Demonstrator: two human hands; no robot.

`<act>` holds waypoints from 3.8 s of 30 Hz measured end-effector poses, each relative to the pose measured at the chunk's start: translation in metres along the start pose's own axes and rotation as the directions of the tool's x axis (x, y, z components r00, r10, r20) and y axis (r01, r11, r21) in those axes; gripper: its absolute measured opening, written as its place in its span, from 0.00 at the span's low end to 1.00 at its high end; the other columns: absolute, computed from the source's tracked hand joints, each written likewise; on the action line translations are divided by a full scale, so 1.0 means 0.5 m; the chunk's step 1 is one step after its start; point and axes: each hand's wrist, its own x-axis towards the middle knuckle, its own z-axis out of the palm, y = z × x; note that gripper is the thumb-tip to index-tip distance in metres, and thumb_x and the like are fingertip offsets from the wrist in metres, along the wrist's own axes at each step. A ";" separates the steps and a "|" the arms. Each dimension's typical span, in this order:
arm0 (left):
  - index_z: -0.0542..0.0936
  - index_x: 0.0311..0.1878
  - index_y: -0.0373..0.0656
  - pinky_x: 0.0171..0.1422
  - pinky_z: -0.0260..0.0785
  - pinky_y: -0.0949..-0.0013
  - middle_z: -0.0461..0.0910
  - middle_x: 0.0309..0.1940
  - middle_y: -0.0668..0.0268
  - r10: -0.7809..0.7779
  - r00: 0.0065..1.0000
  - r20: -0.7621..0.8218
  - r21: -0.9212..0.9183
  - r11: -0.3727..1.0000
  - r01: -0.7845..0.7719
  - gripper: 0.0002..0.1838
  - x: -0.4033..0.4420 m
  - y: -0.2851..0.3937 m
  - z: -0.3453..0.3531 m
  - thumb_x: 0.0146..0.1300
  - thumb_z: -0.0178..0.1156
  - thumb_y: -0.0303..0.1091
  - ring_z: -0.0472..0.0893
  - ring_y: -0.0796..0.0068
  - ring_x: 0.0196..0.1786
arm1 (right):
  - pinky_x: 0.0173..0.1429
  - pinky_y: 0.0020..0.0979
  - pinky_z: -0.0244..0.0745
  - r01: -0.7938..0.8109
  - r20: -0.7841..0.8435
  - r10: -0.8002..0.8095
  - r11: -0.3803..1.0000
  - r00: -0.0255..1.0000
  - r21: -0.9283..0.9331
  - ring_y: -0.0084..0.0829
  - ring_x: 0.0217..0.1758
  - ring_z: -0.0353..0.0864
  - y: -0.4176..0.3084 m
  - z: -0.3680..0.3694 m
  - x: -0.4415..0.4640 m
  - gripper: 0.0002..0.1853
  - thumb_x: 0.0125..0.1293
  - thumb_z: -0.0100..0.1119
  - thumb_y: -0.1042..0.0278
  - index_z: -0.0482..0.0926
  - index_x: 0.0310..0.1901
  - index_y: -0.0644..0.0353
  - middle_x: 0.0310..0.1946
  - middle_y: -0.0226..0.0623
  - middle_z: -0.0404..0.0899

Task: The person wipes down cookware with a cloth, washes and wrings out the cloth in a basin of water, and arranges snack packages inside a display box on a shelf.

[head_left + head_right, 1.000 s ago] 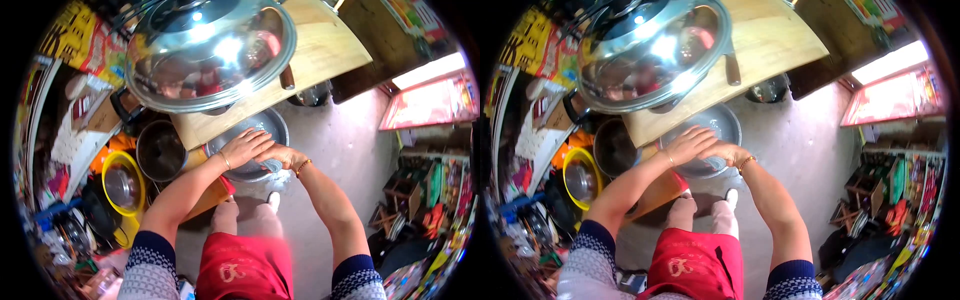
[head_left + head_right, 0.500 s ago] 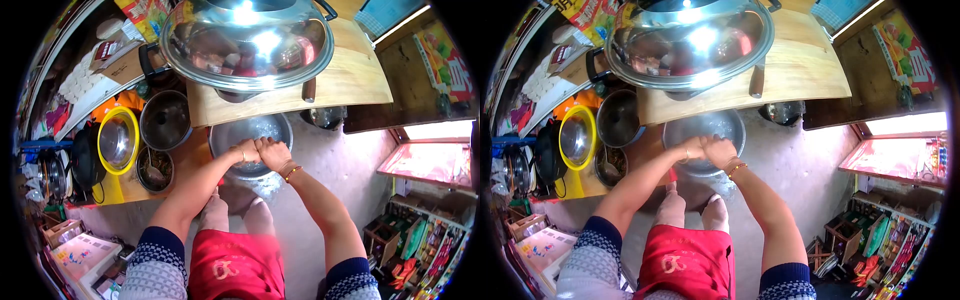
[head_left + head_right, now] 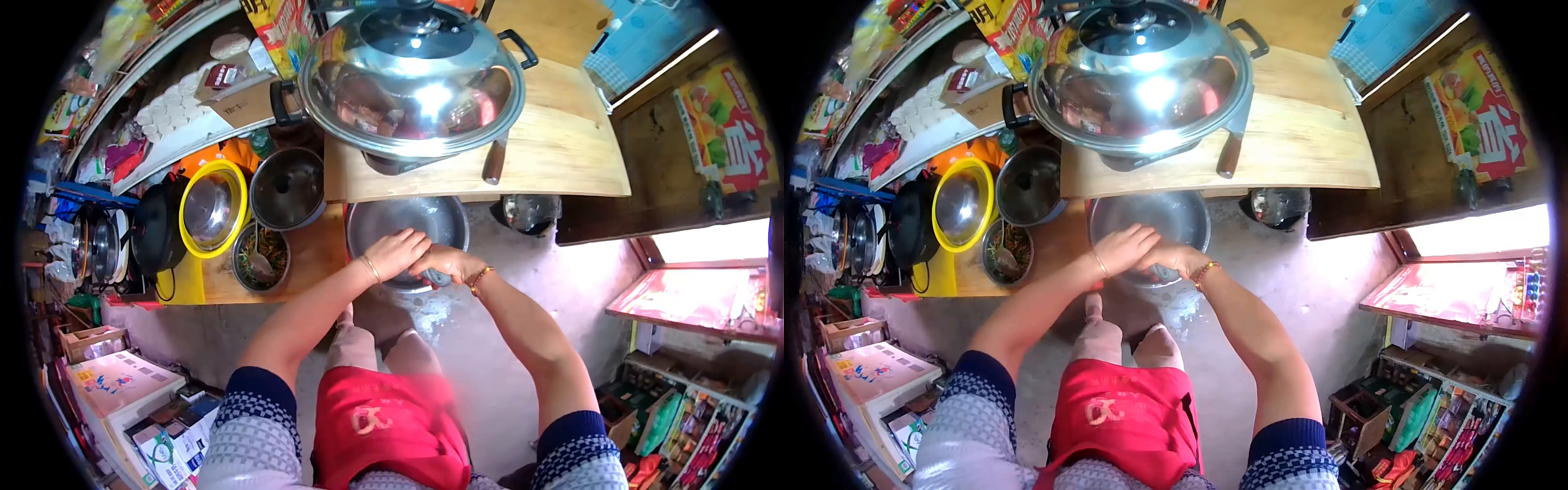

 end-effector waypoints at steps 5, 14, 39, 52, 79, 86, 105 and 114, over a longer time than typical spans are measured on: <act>0.72 0.40 0.38 0.46 0.75 0.60 0.75 0.38 0.58 -0.100 0.995 0.013 -0.058 0.993 0.101 0.14 0.032 0.022 -0.010 0.48 0.60 0.29 0.77 0.58 0.45 | 0.39 0.36 0.75 0.054 -0.234 -0.296 0.718 0.926 -0.694 0.41 0.33 0.81 -0.063 0.047 -0.080 0.15 0.47 0.64 0.64 0.80 0.32 0.68 0.30 0.46 0.82; 0.72 0.41 0.36 0.49 0.73 0.54 0.78 0.38 0.50 -0.321 0.930 0.179 -0.143 0.927 0.348 0.12 0.032 0.042 -0.070 0.52 0.57 0.26 0.80 0.50 0.44 | 0.53 0.42 0.75 -0.246 -0.456 -0.340 0.510 0.822 -0.824 0.46 0.48 0.81 -0.063 0.088 -0.075 0.17 0.58 0.54 0.61 0.80 0.45 0.63 0.42 0.52 0.81; 0.57 0.69 0.41 0.30 0.69 0.74 0.75 0.39 0.58 -0.543 0.703 0.459 -0.846 -0.026 0.532 0.41 -0.013 0.036 -0.125 0.53 0.66 0.36 0.75 0.75 0.27 | 0.36 0.38 0.78 -0.090 -0.416 -0.678 0.461 0.606 -0.883 0.40 0.35 0.84 -0.040 0.074 -0.062 0.22 0.51 0.64 0.67 0.76 0.50 0.60 0.35 0.46 0.81; 0.72 0.54 0.46 0.44 0.75 0.63 0.74 0.47 0.62 0.094 0.952 -0.290 -0.013 0.995 -0.102 0.22 -0.012 0.048 -0.273 0.53 0.61 0.33 0.79 0.60 0.46 | 0.21 0.22 0.62 0.046 -0.202 -0.075 0.989 0.976 -0.142 0.20 0.19 0.68 -0.190 0.185 -0.258 0.12 0.52 0.68 0.64 0.75 0.28 0.61 0.19 0.30 0.71; 0.67 0.63 0.45 0.72 0.55 0.55 0.68 0.62 0.65 0.210 0.937 -0.281 0.096 0.977 -0.190 0.30 -0.111 0.075 -0.320 0.54 0.59 0.29 0.66 0.67 0.66 | 0.15 0.21 0.52 0.127 -0.150 -0.064 0.879 0.987 0.460 0.22 0.18 0.65 -0.106 0.186 -0.231 0.11 0.60 0.59 0.63 0.74 0.41 0.59 0.29 0.36 0.73; 0.75 0.51 0.45 0.53 0.74 0.65 0.73 0.48 0.65 0.565 0.673 -0.477 0.170 0.811 -0.560 0.24 -0.034 0.056 -0.459 0.47 0.61 0.29 0.76 0.64 0.51 | 0.12 0.18 0.50 -0.118 0.409 -0.221 0.745 0.885 0.657 0.19 0.15 0.60 -0.184 0.258 -0.317 0.10 0.63 0.55 0.66 0.72 0.41 0.61 0.24 0.31 0.66; 0.73 0.38 0.41 0.42 0.74 0.56 0.75 0.35 0.58 0.207 0.977 0.047 -0.003 0.978 -0.207 0.11 -0.016 -0.004 -0.291 0.50 0.59 0.27 0.79 0.55 0.43 | 0.17 0.30 0.66 0.094 -0.504 -0.202 0.968 0.840 -0.231 0.26 0.18 0.71 -0.156 0.249 -0.173 0.13 0.52 0.63 0.62 0.77 0.31 0.64 0.20 0.33 0.73; 0.75 0.39 0.38 0.44 0.74 0.52 0.79 0.37 0.51 -0.043 0.983 0.180 -0.016 0.999 0.046 0.12 -0.014 0.013 -0.281 0.50 0.61 0.28 0.81 0.48 0.40 | 0.43 0.38 0.79 -0.025 -0.600 -0.358 0.845 0.716 -0.534 0.44 0.36 0.84 -0.154 0.244 -0.164 0.20 0.51 0.62 0.58 0.81 0.37 0.69 0.32 0.52 0.83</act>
